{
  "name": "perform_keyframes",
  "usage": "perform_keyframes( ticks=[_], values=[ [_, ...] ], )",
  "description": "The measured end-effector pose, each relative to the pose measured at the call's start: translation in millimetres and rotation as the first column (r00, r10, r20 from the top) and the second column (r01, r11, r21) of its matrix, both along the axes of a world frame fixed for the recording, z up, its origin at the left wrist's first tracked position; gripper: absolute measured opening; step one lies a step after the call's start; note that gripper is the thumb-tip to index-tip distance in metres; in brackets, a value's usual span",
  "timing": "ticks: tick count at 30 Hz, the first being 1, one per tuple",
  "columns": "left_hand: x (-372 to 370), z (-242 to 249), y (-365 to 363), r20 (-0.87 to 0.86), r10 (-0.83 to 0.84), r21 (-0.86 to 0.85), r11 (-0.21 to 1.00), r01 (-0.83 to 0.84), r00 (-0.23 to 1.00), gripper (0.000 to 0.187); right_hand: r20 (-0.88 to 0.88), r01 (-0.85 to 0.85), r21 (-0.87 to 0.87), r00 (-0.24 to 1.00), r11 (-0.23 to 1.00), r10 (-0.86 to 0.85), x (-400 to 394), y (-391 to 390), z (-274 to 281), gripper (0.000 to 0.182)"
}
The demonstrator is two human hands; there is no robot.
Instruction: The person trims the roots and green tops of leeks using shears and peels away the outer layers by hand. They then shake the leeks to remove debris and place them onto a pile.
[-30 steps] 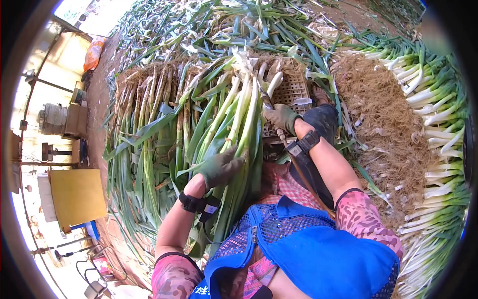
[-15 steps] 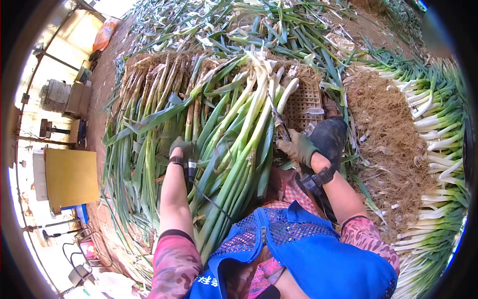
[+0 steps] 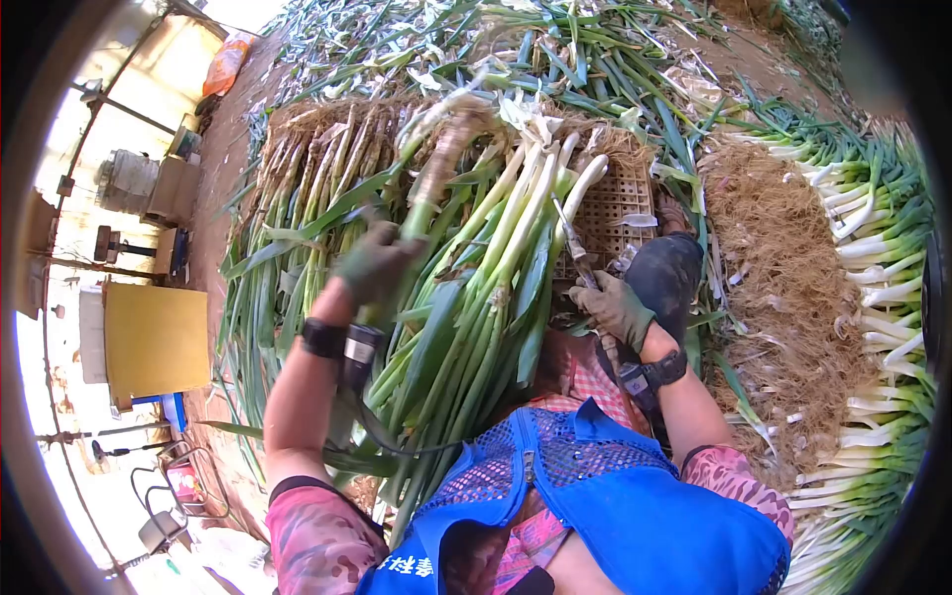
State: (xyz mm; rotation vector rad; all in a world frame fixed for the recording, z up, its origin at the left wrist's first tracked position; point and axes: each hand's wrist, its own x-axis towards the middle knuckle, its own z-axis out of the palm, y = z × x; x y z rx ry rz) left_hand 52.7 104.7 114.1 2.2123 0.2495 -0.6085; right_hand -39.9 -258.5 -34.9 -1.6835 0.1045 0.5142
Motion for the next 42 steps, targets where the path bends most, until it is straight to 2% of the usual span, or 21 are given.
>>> perform_keyframes(
  ticks=[1, 3, 4, 6, 8, 11, 14, 17, 18, 21, 25, 26, 29, 32, 33, 34, 35, 36, 38, 40, 42],
  values=[
    [-11, -11, -21, -0.049, -0.014, -0.039, 0.999, 0.012, 0.999, 0.042, -0.027, 0.040, 0.132, 0.999, 0.990, -0.037, -2, 2, -2, 0.036],
    [-25, -61, -40, -0.092, -0.085, -0.208, 0.976, 0.064, 0.992, 0.037, -0.076, 0.007, 0.035, 0.997, 0.999, -0.005, -8, 13, 28, 0.039],
    [-24, -90, -32, 0.171, -0.278, -0.135, 0.944, 0.302, 0.945, 0.034, -0.098, -0.007, -0.013, 0.995, 1.000, 0.005, -12, 17, 48, 0.040],
    [-15, -134, -15, 0.578, -0.604, 0.174, 0.748, 0.640, 0.548, 0.029, -0.017, -0.148, -0.179, 0.989, 0.973, 0.147, -28, 18, 75, 0.042],
    [-15, -124, -22, 0.428, -0.441, -0.209, 0.801, 0.561, 0.789, 0.025, -0.044, -0.241, -0.222, 0.970, 0.945, 0.238, -53, 25, 122, 0.042],
    [-20, -55, -52, 0.102, -0.401, -0.274, 0.868, 0.414, 0.910, 0.031, -0.202, -0.331, -0.177, 0.934, 0.927, 0.295, -59, 29, 124, 0.055],
    [-13, -50, -47, -0.017, -0.438, -0.140, 0.891, 0.431, 0.899, 0.036, -0.151, -0.262, -0.198, 0.960, 0.945, 0.235, -54, 23, 116, 0.053],
    [-22, -28, -43, -0.303, -0.161, -0.308, 0.949, 0.063, 0.939, 0.040, -0.148, -0.357, -0.197, 0.932, 0.913, 0.332, -69, 27, 147, 0.052],
    [-23, -47, -35, -0.217, -0.123, -0.437, 0.899, 0.016, 0.968, 0.054, -0.113, -0.397, -0.241, 0.918, 0.885, 0.381, -73, 26, 146, 0.052],
    [-9, -70, -26, -0.055, -0.315, -0.261, 0.920, 0.291, 0.947, 0.046, -0.103, -0.408, -0.189, 0.913, 0.893, 0.395, -73, 29, 141, 0.047],
    [-6, -79, -32, -0.015, -0.332, -0.131, 0.936, 0.327, 0.943, 0.058, -0.034, -0.293, -0.244, 0.955, 0.925, 0.293, -50, 36, 111, 0.044],
    [-3, -84, -32, -0.011, -0.423, -0.087, 0.903, 0.420, 0.906, 0.041, 0.000, -0.261, -0.222, 0.964, 0.940, 0.267, -40, 38, 96, 0.042],
    [-9, -84, -38, 0.483, -0.759, 0.173, 0.571, 0.803, 0.436, 0.021, -0.067, -0.194, -0.180, 0.981, 0.964, 0.184, -6, 47, 101, 0.042],
    [-9, -96, -37, 0.346, -0.891, 0.456, 0.433, 0.778, 0.293, 0.026, 0.062, -0.125, -0.229, 0.988, 0.965, 0.142, 43, 48, 71, 0.052],
    [-10, -91, -40, 0.288, -0.924, 0.540, 0.373, 0.755, 0.251, 0.028, -0.038, -0.092, -0.181, 0.996, 0.979, 0.087, 50, 47, 73, 0.052],
    [-13, -90, -47, 0.238, -0.763, 0.240, 0.646, 0.725, 0.602, 0.038, -0.140, -0.055, -0.135, 0.990, 0.989, 0.036, 55, 46, 75, 0.052],
    [-17, -88, -55, 0.148, -0.466, -0.054, 0.877, 0.477, 0.872, 0.051, -0.241, -0.013, -0.095, 0.970, 0.995, -0.010, 58, 46, 76, 0.053],
    [-25, -97, -59, 0.187, -0.230, -0.164, 0.951, 0.262, 0.955, 0.055, -0.252, -0.049, -0.111, 0.968, 0.993, 0.020, 54, 43, 72, 0.052],
    [-36, -98, -59, 0.302, -0.069, -0.069, 0.993, 0.094, 0.951, 0.063, -0.038, -0.143, -0.254, 0.990, 0.956, 0.138, 21, 42, 88, 0.045],
    [-41, -74, -62, 0.436, -0.303, 0.365, 0.920, 0.141, 0.847, 0.066, -0.049, -0.194, -0.285, 0.981, 0.939, 0.188, -27, 42, 113, 0.045],
    [-45, -65, -64, 0.339, -0.315, 0.390, 0.905, 0.173, 0.886, 0.057, -0.079, -0.315, -0.358, 0.948, 0.879, 0.308, -55, 42, 127, 0.047]
  ],
)
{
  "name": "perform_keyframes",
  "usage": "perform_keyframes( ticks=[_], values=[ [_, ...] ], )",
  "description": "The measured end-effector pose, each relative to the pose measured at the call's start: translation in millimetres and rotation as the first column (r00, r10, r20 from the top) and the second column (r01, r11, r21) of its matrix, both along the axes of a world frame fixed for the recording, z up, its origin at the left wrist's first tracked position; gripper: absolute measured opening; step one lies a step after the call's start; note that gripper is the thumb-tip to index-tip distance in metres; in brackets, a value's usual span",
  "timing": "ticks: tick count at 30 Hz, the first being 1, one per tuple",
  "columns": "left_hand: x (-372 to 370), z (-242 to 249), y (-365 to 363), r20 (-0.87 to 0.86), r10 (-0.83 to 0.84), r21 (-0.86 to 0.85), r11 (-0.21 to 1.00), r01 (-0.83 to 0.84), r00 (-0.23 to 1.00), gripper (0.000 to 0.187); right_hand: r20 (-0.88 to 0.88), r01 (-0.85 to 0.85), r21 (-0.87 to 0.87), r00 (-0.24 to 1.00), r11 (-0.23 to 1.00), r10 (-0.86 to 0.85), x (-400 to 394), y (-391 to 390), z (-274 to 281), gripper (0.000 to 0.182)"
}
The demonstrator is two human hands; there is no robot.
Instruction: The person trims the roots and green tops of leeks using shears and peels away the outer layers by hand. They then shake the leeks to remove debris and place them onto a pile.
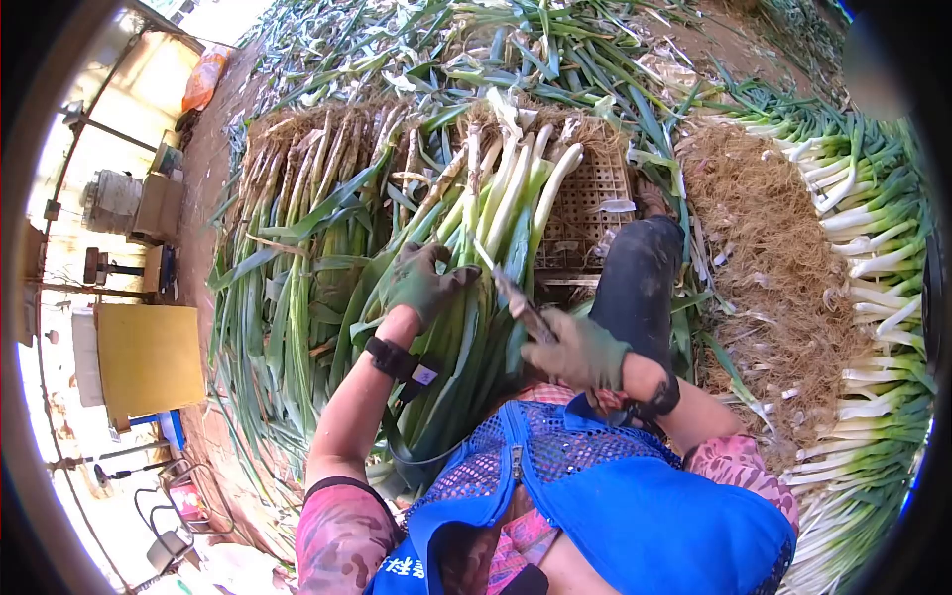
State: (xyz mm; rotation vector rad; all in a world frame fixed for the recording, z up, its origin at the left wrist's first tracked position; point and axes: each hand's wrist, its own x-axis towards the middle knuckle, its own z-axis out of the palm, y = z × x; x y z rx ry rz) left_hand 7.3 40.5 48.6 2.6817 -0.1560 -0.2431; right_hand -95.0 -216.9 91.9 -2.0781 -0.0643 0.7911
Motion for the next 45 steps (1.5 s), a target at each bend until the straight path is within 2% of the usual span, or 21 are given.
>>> perform_keyframes(
  ticks=[1, 2, 5, 6, 9, 11, 13, 14, 17, 19, 22, 24, 26, 29, 34, 35, 37, 40, 42, 43, 45],
  values=[
    [-3, 10, -4, -0.050, 0.002, 0.023, 1.000, -0.001, 0.999, 0.054, -0.029, -0.048, -0.036, 0.999, 0.998, 0.047, -6, 0, 12, 0.047],
    [-2, 23, -6, -0.253, -0.007, -0.151, 0.988, -0.033, 0.967, 0.052, -0.007, -0.026, -0.032, 1.000, 0.999, 0.025, -5, 1, 9, 0.047],
    [-4, 24, -2, -0.448, -0.003, -0.294, 0.945, -0.144, 0.894, 0.059, 0.083, 0.045, 0.015, 0.996, 0.999, -0.046, 20, 2, -22, 0.045],
    [-9, 22, -3, -0.302, -0.044, -0.401, 0.912, -0.085, 0.952, 0.069, -0.005, 0.084, 0.062, 0.996, 0.995, -0.084, 37, 2, -33, 0.044],
    [-7, 12, 0, -0.237, 0.077, -0.253, 0.957, -0.139, 0.968, 0.072, -0.254, 0.166, 0.109, 0.958, 0.980, -0.134, 56, 3, -25, 0.051],
    [-10, 24, -2, -0.091, 0.080, -0.024, 0.996, -0.083, 0.993, 0.067, -0.245, 0.138, 0.080, 0.963, 0.987, -0.115, 50, 4, -15, 0.055],
    [-14, 27, -5, 0.122, -0.041, 0.237, 0.972, 0.011, 0.992, 0.061, -0.065, 0.053, 0.004, 0.996, 0.999, -0.053, 19, 3, -11, 0.054],
    [-10, 6, 5, 0.349, -0.155, 0.259, 0.964, 0.064, 0.924, 0.055, -0.031, -0.002, -0.015, 1.000, 1.000, 0.002, 6, -1, 10, 0.055],
    [10, 30, -7, -0.358, -0.076, 0.211, 0.964, 0.160, 0.931, 0.056, -0.146, -0.071, -0.023, 0.987, 0.997, 0.067, -11, -1, 28, 0.055],
    [15, 17, -2, -0.447, -0.114, -0.023, 0.993, 0.116, 0.887, 0.057, -0.113, -0.013, 0.007, 0.994, 1.000, 0.013, -9, 1, 9, 0.049],
    [8, 7, -5, -0.485, -0.067, -0.301, 0.949, -0.095, 0.872, 0.056, -0.019, 0.080, 0.138, 0.997, 0.987, -0.078, 8, 3, -29, 0.036],
    [5, 6, -8, -0.369, -0.249, -0.373, 0.922, 0.103, 0.896, 0.056, -0.042, 0.154, 0.117, 0.988, 0.981, -0.150, 23, 2, -26, 0.035],
    [3, 16, -14, -0.453, -0.192, -0.289, 0.955, 0.060, 0.871, 0.053, -0.043, 0.196, 0.119, 0.980, 0.973, -0.193, 28, 1, -28, 0.040],
    [-2, 27, -24, -0.558, -0.049, -0.250, 0.962, -0.112, 0.828, 0.049, 0.079, 0.039, -0.040, 0.996, 0.998, -0.036, 17, -1, -8, 0.048],
    [-1, 24, -27, -0.579, -0.047, -0.240, 0.964, -0.114, 0.814, 0.052, -0.044, 0.134, 0.062, 0.990, 0.989, -0.132, 73, -4, -39, 0.051],
    [-1, 20, -26, -0.562, -0.035, -0.209, 0.973, -0.101, 0.827, 0.053, -0.203, 0.192, 0.120, 0.965, 0.974, -0.165, 88, 0, -45, 0.048],
    [-2, 19, -25, -0.551, -0.042, -0.204, 0.975, -0.086, 0.834, 0.055, -0.059, 0.193, 0.149, 0.981, 0.970, -0.187, 120, 9, -59, 0.046],
    [-3, 18, -21, -0.560, -0.075, -0.257, 0.963, -0.087, 0.825, 0.055, -0.172, 0.326, 0.164, 0.939, 0.931, -0.298, 166, 15, -58, 0.046],
    [1, 5, -11, -0.554, -0.067, -0.261, 0.960, -0.097, 0.830, 0.050, -0.113, 0.261, 0.204, 0.964, 0.943, -0.243, 183, 11, -76, 0.046],
    [2, 2, -8, -0.565, -0.099, -0.400, 0.901, -0.167, 0.819, 0.048, -0.283, 0.325, 0.208, 0.923, 0.922, -0.261, 171, 10, -55, 0.046],
    [6, -4, -4, -0.570, -0.174, -0.642, 0.704, -0.303, 0.803, 0.045, 0.024, 0.070, 0.117, 0.997, 0.991, -0.073, 130, 4, -34, 0.046]
  ],
)
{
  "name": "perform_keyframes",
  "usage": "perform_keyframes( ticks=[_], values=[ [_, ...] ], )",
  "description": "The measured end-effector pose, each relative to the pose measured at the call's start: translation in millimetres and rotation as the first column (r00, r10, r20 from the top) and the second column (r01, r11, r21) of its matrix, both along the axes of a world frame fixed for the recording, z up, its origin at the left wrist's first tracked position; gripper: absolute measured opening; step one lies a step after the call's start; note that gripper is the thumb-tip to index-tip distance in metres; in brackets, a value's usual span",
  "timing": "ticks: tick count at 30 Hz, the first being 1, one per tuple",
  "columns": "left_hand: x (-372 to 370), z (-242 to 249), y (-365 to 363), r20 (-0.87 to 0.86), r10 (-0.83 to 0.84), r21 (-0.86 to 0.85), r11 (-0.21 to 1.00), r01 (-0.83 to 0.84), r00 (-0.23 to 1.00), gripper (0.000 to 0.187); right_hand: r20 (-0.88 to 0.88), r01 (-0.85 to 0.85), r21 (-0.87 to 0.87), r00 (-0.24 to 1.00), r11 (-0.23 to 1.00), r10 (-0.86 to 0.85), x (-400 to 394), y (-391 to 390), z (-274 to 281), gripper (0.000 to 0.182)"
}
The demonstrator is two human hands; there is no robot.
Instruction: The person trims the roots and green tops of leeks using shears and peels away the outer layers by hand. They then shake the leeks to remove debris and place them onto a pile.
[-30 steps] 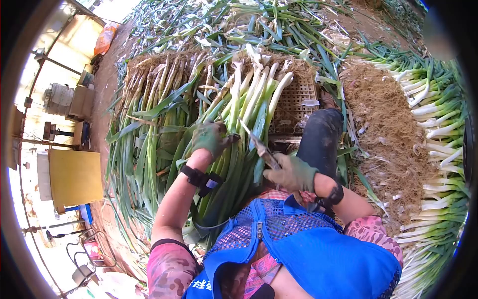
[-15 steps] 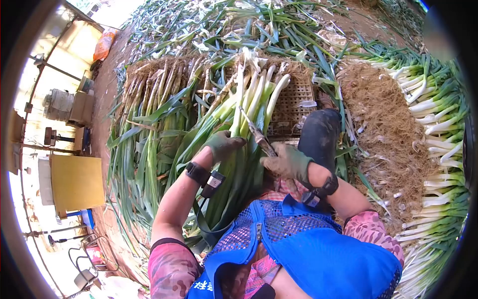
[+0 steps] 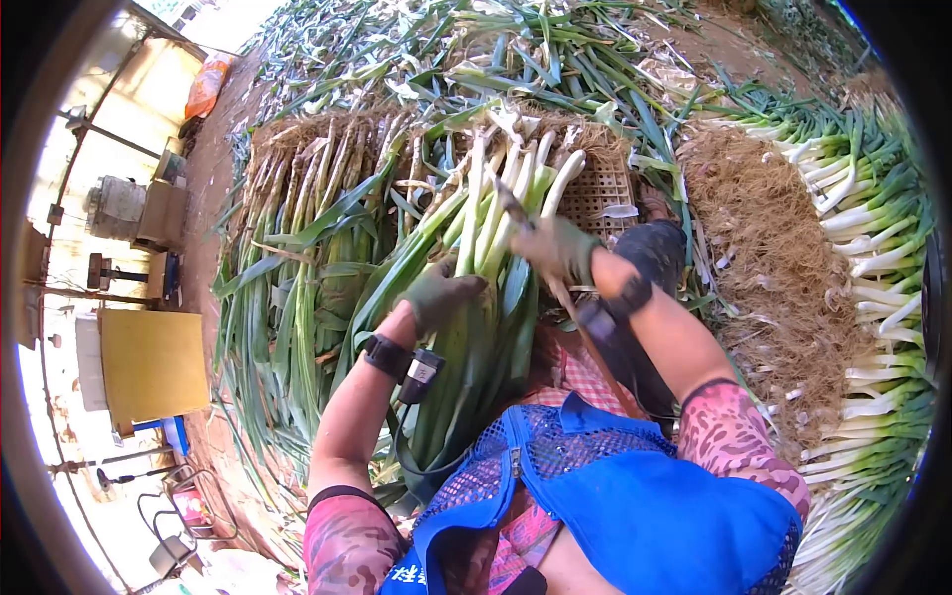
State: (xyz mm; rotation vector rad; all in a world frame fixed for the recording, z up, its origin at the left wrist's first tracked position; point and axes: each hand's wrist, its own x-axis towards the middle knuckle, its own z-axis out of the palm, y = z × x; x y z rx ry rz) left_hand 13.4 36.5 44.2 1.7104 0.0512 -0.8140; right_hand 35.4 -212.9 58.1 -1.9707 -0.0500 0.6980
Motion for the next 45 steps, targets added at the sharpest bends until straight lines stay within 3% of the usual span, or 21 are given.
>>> perform_keyframes(
  ticks=[1, 2, 4, 7, 10, 15, 18, 20, 22, 24, 26, 28, 32, 35, 36, 38, 40, 41, 45],
  values=[
    [7, 7, -1, -0.004, -0.007, 0.034, 0.999, 0.007, 1.000, 0.045, 0.069, -0.068, -0.062, 0.995, 0.996, 0.072, -24, -2, 15, 0.046],
    [12, 0, 0, 0.044, -0.032, 0.051, 0.998, 0.030, 0.999, 0.044, -0.016, -0.074, -0.079, 0.997, 0.994, 0.073, -50, -2, 35, 0.046],
    [18, 10, -9, 0.085, -0.142, 0.256, 0.960, 0.116, 0.986, 0.048, 0.016, -0.083, -0.111, 0.996, 0.990, 0.085, -92, -4, 40, 0.048],
    [11, 27, -32, 0.116, -0.218, 0.459, 0.877, 0.143, 0.969, 0.052, 0.047, -0.063, -0.241, 0.996, 0.968, 0.076, -95, -2, 31, 0.050],
    [9, 16, -35, 0.155, -0.277, 0.550, 0.822, 0.150, 0.948, 0.052, 0.088, -0.032, -0.205, 0.995, 0.978, 0.051, -56, 4, 27, 0.050],
    [9, 4, -32, 0.214, -0.281, 0.611, 0.786, 0.097, 0.936, 0.051, -0.049, 0.055, -0.194, 0.997, 0.979, -0.066, 14, 18, -4, 0.052],
    [12, 15, -28, 0.248, -0.287, 0.669, 0.742, 0.051, 0.925, 0.050, 0.027, 0.067, -0.194, 0.998, 0.979, -0.063, 7, 8, -4, 0.054],
    [18, 21, -20, 0.188, -0.232, 0.605, 0.793, 0.073, 0.954, 0.049, 0.087, 0.054, -0.162, 0.995, 0.985, -0.040, -32, 4, 18, 0.051],
    [21, 23, -15, 0.177, -0.215, 0.586, 0.807, 0.073, 0.960, 0.048, 0.033, -0.003, -0.191, 0.999, 0.982, 0.009, -78, 4, 58, 0.057],
    [23, 25, -14, 0.218, -0.235, 0.619, 0.784, 0.053, 0.947, 0.047, -0.094, -0.142, -0.217, 0.988, 0.966, 0.124, -98, 1, 60, 0.056],
    [23, 24, -15, 0.189, -0.226, 0.604, 0.794, 0.068, 0.955, 0.049, -0.094, -0.143, -0.243, 0.988, 0.959, 0.124, -99, 1, 62, 0.060],
    [23, 16, -13, 0.195, -0.249, 0.615, 0.784, 0.080, 0.949, 0.049, -0.050, -0.087, -0.253, 0.996, 0.963, 0.077, -85, 2, 44, 0.059],
    [14, 9, -5, 0.147, -0.181, 0.405, 0.908, 0.108, 0.973, 0.045, 0.081, 0.018, -0.184, 0.997, 0.983, -0.003, -35, 12, 26, 0.056],
    [3, 4, 4, 0.085, -0.118, 0.154, 0.983, 0.104, 0.989, 0.046, -0.010, 0.008, -0.203, 1.000, 0.979, -0.010, 25, 15, 2, 0.047],
    [-1, 5, 4, 0.048, -0.086, 0.101, 0.992, 0.080, 0.995, 0.045, -0.099, 0.043, -0.044, 0.994, 0.998, -0.047, 39, 16, -9, 0.042],
    [-6, 6, 5, -0.029, -0.025, 0.002, 1.000, 0.026, 0.999, 0.043, -0.231, 0.122, 0.021, 0.966, 0.992, -0.113, 66, 17, -25, 0.038],
    [-6, 10, 7, -0.030, -0.035, -0.001, 0.999, 0.035, 0.999, 0.043, -0.265, 0.165, 0.168, 0.957, 0.972, -0.117, 76, 19, -23, 0.045],
    [-6, 7, 9, -0.017, -0.040, -0.006, 0.999, 0.040, 0.999, 0.044, -0.209, 0.130, 0.086, 0.972, 0.988, -0.110, 79, 24, -26, 0.046],
    [-4, -1, 9, 0.027, -0.093, 0.028, 0.995, 0.092, 0.995, 0.046, -0.254, 0.135, 0.116, 0.962, 0.984, -0.102, 89, 18, -27, 0.046]
  ],
)
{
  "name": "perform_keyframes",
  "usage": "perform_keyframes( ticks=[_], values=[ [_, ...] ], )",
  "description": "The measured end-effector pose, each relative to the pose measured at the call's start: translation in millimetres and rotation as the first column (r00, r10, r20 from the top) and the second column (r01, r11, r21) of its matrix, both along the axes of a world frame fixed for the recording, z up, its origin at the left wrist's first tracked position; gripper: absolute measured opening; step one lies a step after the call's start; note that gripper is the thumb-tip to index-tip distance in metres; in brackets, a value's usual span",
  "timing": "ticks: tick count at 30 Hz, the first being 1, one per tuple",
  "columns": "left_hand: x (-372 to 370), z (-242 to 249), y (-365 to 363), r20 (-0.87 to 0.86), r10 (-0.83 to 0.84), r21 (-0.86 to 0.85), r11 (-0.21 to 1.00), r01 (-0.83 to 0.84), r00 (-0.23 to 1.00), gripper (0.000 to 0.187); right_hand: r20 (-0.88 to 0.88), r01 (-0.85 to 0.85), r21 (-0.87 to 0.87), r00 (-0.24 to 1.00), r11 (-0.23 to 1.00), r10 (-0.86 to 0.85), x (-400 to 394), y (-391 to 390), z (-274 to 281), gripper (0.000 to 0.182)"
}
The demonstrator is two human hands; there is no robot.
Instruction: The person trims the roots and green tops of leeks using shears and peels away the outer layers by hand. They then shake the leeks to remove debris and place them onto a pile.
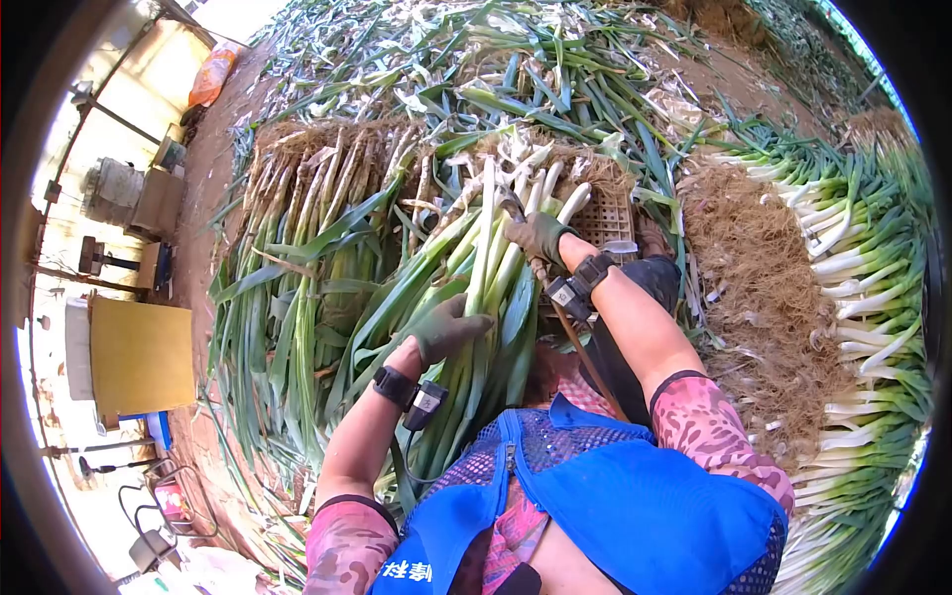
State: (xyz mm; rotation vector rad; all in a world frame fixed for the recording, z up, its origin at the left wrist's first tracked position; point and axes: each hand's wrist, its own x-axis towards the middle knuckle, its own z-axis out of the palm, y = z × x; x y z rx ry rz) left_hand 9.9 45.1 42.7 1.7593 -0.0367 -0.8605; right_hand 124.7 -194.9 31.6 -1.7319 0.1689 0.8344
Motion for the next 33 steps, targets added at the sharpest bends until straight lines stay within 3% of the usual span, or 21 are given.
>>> perform_keyframes(
  ticks=[3, 7, 10, 13, 14, 17, 24, 27, 31, 32, 33],
  values=[
    [4, 4, 1, -0.029, -0.003, -0.006, 1.000, 0.003, 1.000, 0.048, 0.020, -0.019, -0.141, 1.000, 0.990, 0.022, 0, 6, 0, 0.038],
    [4, 13, 14, -0.193, 0.035, -0.128, 0.990, -0.061, 0.981, 0.044, -0.020, 0.007, -0.117, 1.000, 0.993, -0.009, -1, 3, -3, 0.045],
    [4, 3, 21, -0.187, 0.035, -0.151, 0.987, -0.064, 0.982, 0.048, 0.187, -0.021, -0.236, 0.980, 0.971, 0.067, 1, 6, -12, 0.047],
    [4, 9, 18, -0.187, 0.034, -0.147, 0.987, -0.063, 0.982, 0.051, 0.261, -0.282, -0.410, 0.875, 0.867, 0.408, 28, 12, -26, 0.049],
    [5, 14, 16, -0.193, 0.037, -0.148, 0.987, -0.066, 0.981, 0.051, 0.116, -0.086, -0.270, 0.986, 0.959, 0.121, 23, 13, -30, 0.038],
    [7, 18, 17, -0.185, -0.011, -0.136, 0.991, -0.015, 0.983, 0.052, -0.053, -0.115, -0.297, 0.993, 0.948, 0.103, 18, 21, 12, 0.040],
    [8, 5, 14, -0.134, -0.019, -0.112, 0.994, 0.004, 0.991, 0.045, -0.002, 0.021, -0.121, 1.000, 0.992, -0.022, 32, 11, -23, 0.040],
    [9, -4, 15, -0.109, -0.052, -0.077, 0.996, 0.044, 0.993, 0.046, -0.021, -0.089, -0.271, 0.996, 0.959, 0.087, 32, 14, -6, 0.037],
    [34, 17, 36, -0.258, -0.094, -0.109, 0.992, 0.067, 0.962, 0.043, -0.002, -0.230, -0.129, 0.973, 0.964, 0.232, 26, 8, -11, 0.037],
    [57, -12, 57, -0.175, -0.172, 0.049, 0.982, 0.183, 0.969, 0.037, -0.078, -0.211, -0.147, 0.976, 0.966, 0.202, 15, 13, 13, 0.037],
    [69, -35, 71, -0.081, 0.002, 0.045, 0.999, 0.002, 0.997, 0.035, -0.156, -0.193, -0.167, 0.973, 0.967, 0.168, 3, 16, 26, 0.037]
  ],
)
